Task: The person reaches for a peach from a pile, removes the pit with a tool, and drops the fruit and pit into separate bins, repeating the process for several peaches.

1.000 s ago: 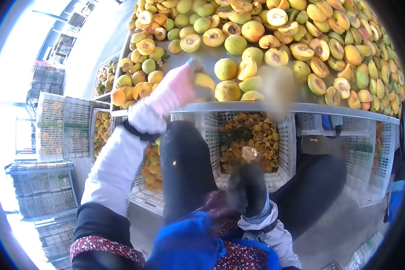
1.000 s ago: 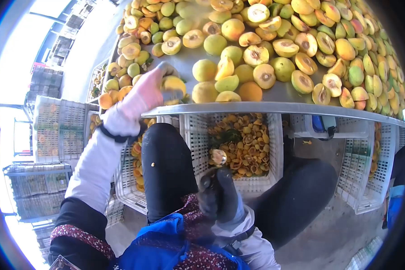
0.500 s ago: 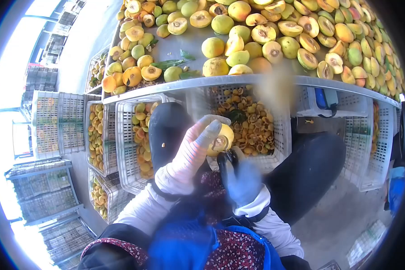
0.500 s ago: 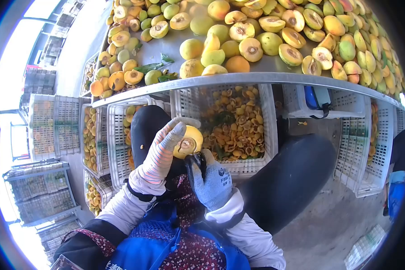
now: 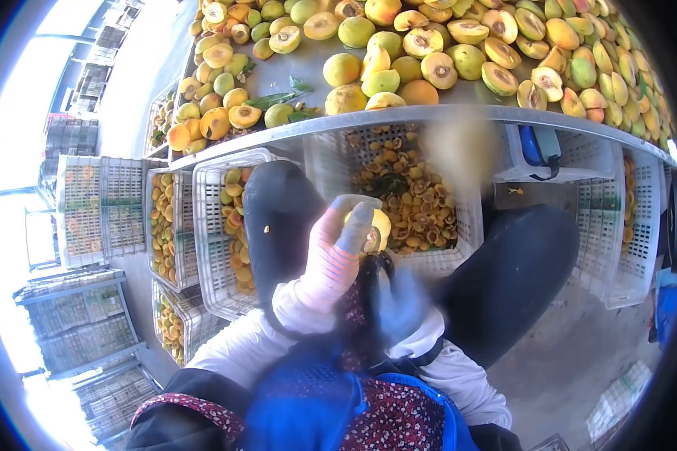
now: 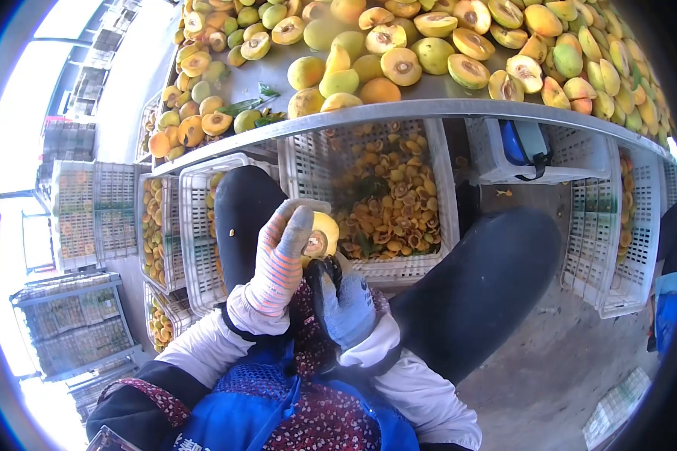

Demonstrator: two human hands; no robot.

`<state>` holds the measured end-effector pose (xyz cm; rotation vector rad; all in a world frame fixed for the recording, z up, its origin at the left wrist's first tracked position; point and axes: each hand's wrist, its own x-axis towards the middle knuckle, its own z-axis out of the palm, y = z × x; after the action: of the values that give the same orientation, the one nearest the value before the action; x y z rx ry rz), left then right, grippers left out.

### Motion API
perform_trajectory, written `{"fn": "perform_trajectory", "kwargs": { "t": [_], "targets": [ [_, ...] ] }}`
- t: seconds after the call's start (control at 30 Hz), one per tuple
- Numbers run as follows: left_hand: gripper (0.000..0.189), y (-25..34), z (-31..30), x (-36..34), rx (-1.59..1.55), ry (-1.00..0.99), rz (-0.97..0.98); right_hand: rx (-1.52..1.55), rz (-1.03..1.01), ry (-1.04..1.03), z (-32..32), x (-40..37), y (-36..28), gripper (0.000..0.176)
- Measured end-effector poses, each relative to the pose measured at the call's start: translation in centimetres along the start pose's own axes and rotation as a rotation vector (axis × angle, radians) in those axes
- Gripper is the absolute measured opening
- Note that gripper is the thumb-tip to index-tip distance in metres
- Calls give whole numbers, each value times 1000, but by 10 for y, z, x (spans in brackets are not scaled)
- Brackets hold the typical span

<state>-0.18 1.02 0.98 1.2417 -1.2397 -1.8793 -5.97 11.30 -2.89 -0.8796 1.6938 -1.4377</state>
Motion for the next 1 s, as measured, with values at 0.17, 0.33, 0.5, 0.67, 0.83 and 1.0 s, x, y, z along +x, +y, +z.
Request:
{"fn": "perform_trajectory", "kwargs": {
  "t": [0.17,0.33,0.5,0.67,0.83,1.0],
  "targets": [
    [29,-3,10,-8,-46,78,142,-47,76,-14,-4,2,-9,28],
    [27,2,4,-5,74,-10,78,-87,96,-150,-16,6,-11,27],
    [24,3,2,0,87,-75,78,-300,-376,41,-5,1,10,24],
    [27,-11,-3,9,135,-151,220,332,199,-213,-14,-3,-2,31],
    [26,-14,-18,24,402,-290,283,1442,964,-646,-18,11,3,46],
    [28,-9,-24,37,625,-421,295,1869,942,-832,-13,12,25,47]
  ]
}}
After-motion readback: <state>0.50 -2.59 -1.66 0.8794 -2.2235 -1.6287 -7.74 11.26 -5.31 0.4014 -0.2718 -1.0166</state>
